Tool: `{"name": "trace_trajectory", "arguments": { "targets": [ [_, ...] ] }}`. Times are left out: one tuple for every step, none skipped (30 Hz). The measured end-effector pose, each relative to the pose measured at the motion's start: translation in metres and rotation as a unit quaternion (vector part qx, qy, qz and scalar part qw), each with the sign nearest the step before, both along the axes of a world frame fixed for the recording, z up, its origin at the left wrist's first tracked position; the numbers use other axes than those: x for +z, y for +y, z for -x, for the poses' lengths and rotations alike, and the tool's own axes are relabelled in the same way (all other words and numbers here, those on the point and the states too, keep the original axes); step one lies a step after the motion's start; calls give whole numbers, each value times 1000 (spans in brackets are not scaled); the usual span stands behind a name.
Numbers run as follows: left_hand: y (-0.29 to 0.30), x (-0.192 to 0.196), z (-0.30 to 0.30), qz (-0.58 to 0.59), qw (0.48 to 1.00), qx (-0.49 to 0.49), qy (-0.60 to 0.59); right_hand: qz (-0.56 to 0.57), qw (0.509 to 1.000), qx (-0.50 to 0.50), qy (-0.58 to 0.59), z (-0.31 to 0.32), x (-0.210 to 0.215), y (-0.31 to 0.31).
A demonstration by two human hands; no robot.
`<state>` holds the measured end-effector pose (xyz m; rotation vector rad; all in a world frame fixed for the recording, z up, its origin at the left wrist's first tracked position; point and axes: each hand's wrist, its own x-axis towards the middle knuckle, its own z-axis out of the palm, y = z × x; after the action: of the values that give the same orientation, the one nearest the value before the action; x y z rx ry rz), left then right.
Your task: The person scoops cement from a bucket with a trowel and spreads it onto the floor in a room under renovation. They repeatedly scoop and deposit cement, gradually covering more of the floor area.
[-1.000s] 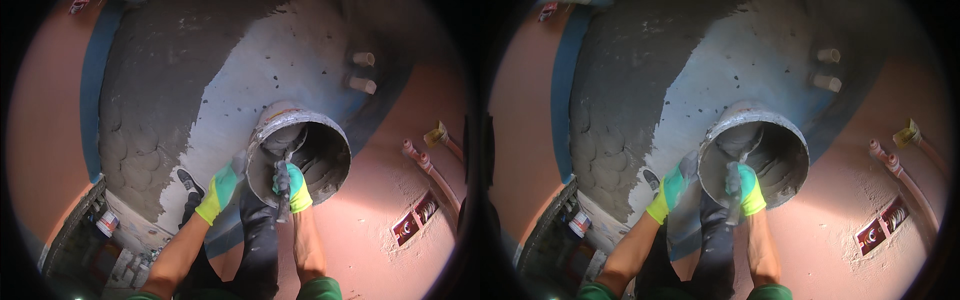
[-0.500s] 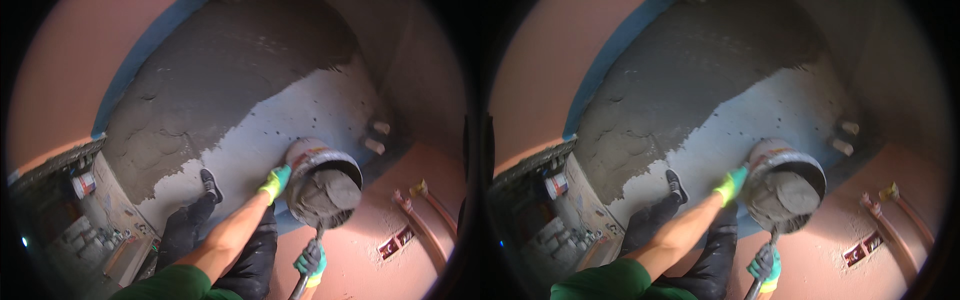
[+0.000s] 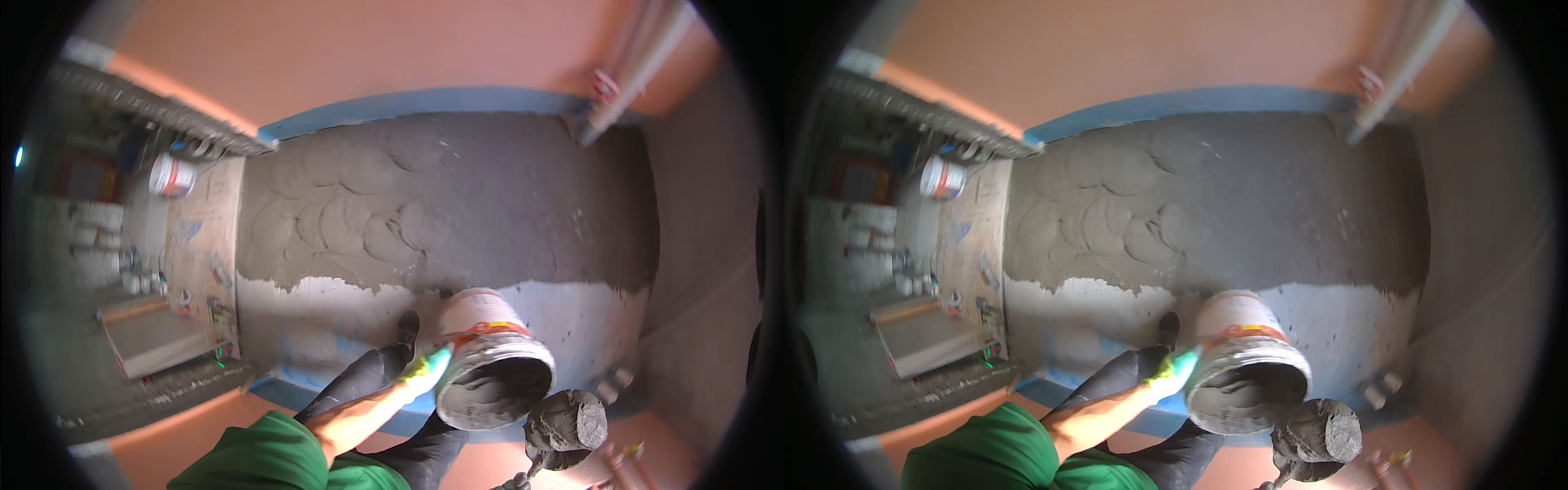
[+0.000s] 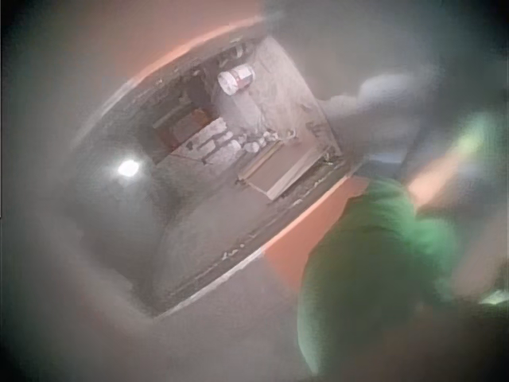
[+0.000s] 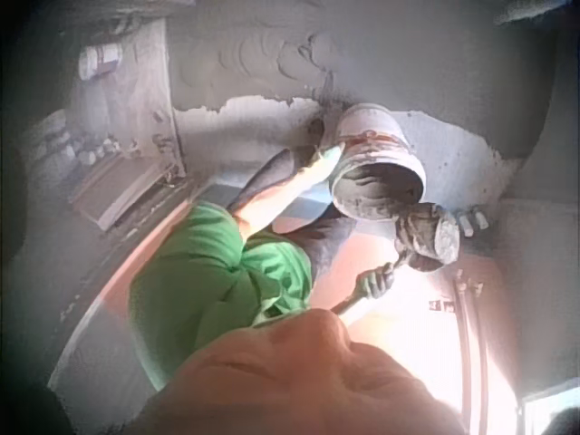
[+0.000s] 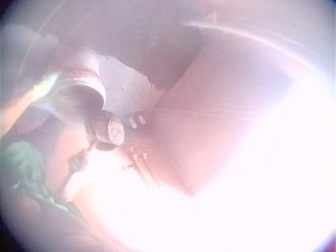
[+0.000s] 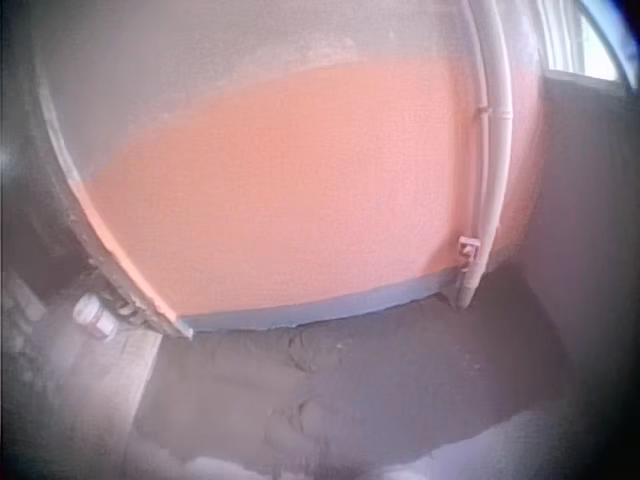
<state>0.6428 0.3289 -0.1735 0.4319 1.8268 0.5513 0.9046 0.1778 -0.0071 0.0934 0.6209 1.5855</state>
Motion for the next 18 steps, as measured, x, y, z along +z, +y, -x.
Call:
{"name": "trace_trajectory", "arguments": {
  "targets": [
    [-6, 6, 34, -3, 1000, -16, 12, 87, 986, 107, -92, 2, 15, 21],
    [-14, 13, 64, -22, 999, -40, 28, 49, 993, 99, -47, 11, 28, 40],
    [-17, 13, 87, -66, 995, 38, 68, 12, 996, 90, -2, 22, 36, 66],
    [-22, 14, 107, -84, 986, 108, 94, -25, 995, 81, 43, 33, 46, 92],
    [-28, 14, 133, -71, 980, 89, 161, -55, 992, 71, 89, 46, 55, 120],
    [-38, 15, 161, -55, 973, 47, 219, -81, 986, 61, 136, 59, 66, 148],
    [-48, 16, 191, -47, 959, 31, 278, -104, 976, 47, 186, 75, 75, 175],
    [-60, 17, 220, -67, 939, 3, 338, -116, 982, 120, 86, 82, 92, 204],
    [-76, 18, 246, -42, 912, -27, 408, -137, 972, 192, -8, 89, 105, 231],
    [-94, 18, 272, -1, 848, -121, 515, -138, 899, 332, -251, 85, 129, 266],
    [-110, 15, 296, 21, 870, -31, 492, -111, 883, 319, -326, 92, 137, 295],
    [-134, 13, 322, 0, 891, 24, 453, -80, 863, 301, -398, 100, 142, 316],
    [-151, 2, 343, -33, 890, 161, 425, -98, 808, 238, -530, 111, 140, 335],
    [-170, -10, 366, -104, 875, 283, 379, -116, 733, 170, -648, 123, 132, 361],
    [-200, -16, 391, -4, 880, 155, 449, -86, 673, 133, -722, 138, 118, 382],
    [-222, -28, 415, 60, 859, 11, 509, -59, 609, 87, -786, 156, 96, 405],
    [-234, -48, 437, -34, 881, 155, 446, -12, 585, 62, -808, 180, 62, 431],
    [-252, -66, 451, -107, 873, 292, 375, 39, 556, 45, -829, 200, 27, 449]
  ]
}}
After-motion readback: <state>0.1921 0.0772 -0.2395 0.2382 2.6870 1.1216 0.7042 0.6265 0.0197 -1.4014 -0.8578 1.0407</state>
